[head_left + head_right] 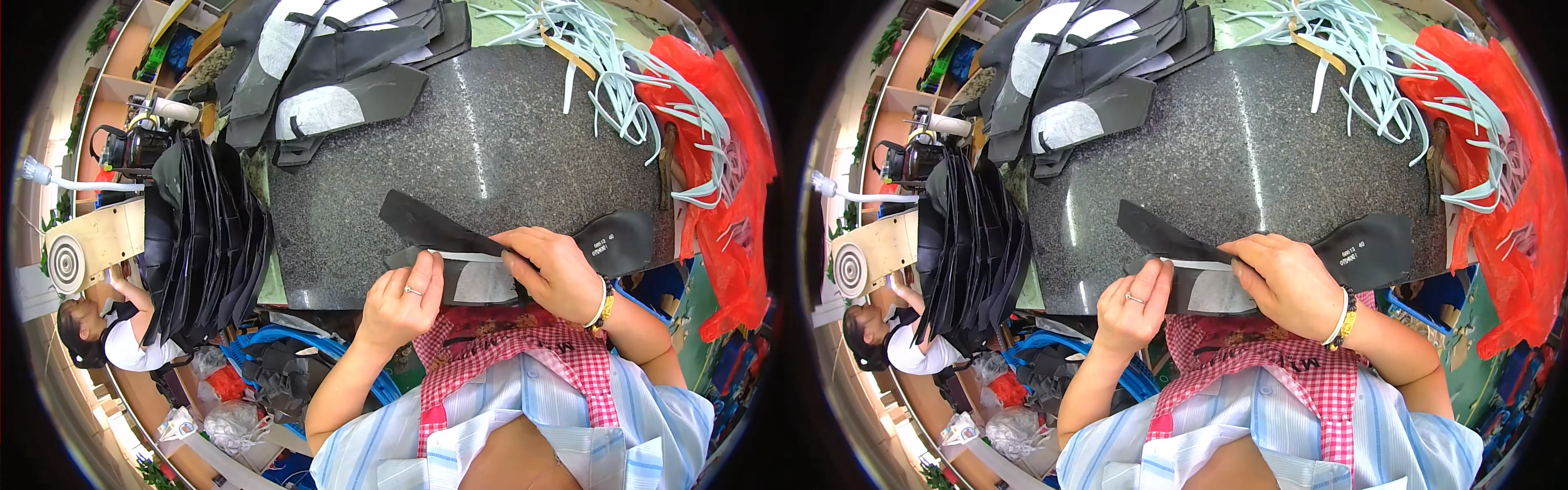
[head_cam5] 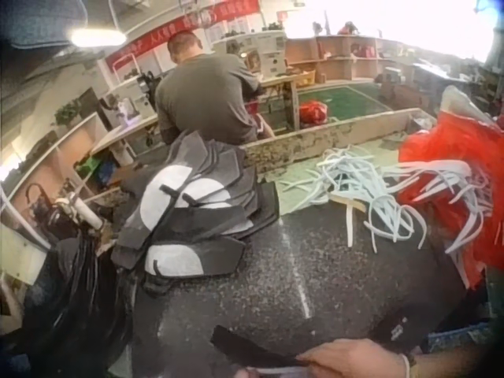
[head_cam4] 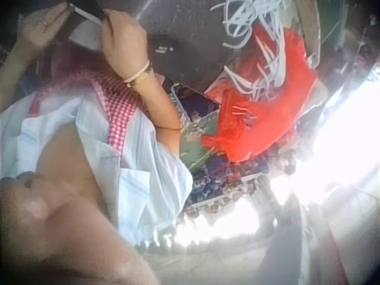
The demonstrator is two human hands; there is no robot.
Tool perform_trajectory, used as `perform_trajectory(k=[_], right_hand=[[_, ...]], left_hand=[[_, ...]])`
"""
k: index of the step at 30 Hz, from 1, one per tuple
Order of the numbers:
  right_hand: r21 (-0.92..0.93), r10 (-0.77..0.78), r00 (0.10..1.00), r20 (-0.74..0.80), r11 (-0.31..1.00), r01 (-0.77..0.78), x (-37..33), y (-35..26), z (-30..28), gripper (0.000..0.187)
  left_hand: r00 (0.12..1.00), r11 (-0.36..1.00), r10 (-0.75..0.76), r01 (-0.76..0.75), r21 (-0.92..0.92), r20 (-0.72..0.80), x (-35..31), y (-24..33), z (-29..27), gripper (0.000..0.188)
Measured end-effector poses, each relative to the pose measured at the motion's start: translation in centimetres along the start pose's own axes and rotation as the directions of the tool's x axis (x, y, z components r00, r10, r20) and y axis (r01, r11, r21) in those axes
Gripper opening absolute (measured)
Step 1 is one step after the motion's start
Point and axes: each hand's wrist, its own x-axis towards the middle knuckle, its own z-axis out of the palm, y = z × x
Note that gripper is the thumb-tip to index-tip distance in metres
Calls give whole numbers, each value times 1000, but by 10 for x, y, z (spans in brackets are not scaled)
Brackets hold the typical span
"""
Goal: The person applies white reinforcement strips to the edges of black shoe components by hand, pressing them down firmly along the perimeter.
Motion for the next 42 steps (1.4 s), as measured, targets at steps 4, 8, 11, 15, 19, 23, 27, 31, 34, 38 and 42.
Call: perform_trajectory(k=[4,8,11,15,19,23,27,31,34,38,42], right_hand=[[-2,-3,1000,-5,1000,3,1,-3,-1,26],[31,52,998,43,998,-53,3,-6,-6,27],[56,82,995,56,995,-85,5,-4,-9,27],[99,103,992,71,989,-110,11,-5,-14,26],[71,72,995,76,994,-77,15,-4,-13,26],[71,76,996,56,994,-79,18,-7,-11,26],[82,143,988,55,986,-147,19,-8,-9,27],[26,89,995,46,996,-90,11,-12,-4,28],[-25,-11,1000,13,1000,12,4,-10,-2,29],[135,228,973,45,963,-232,11,-10,-8,29],[70,177,984,22,982,-178,18,-11,-10,28]], left_hand=[[994,996,-80,83,-39,71,-2,-1,5,33],[935,983,-165,182,-24,315,5,10,-4,35],[912,951,-282,306,-35,299,5,28,-5,46],[878,927,-333,373,-53,343,14,50,-17,69],[919,954,-278,298,-30,280,9,54,-11,72],[898,887,-307,390,-248,314,0,59,2,72],[898,895,-328,395,-207,294,5,71,4,72],[881,895,-403,436,-95,246,3,86,15,75],[888,874,-415,450,-185,200,4,83,13,67],[930,891,-350,368,-264,117,-4,59,11,49],[986,987,-122,132,-91,115,16,47,8,32]])
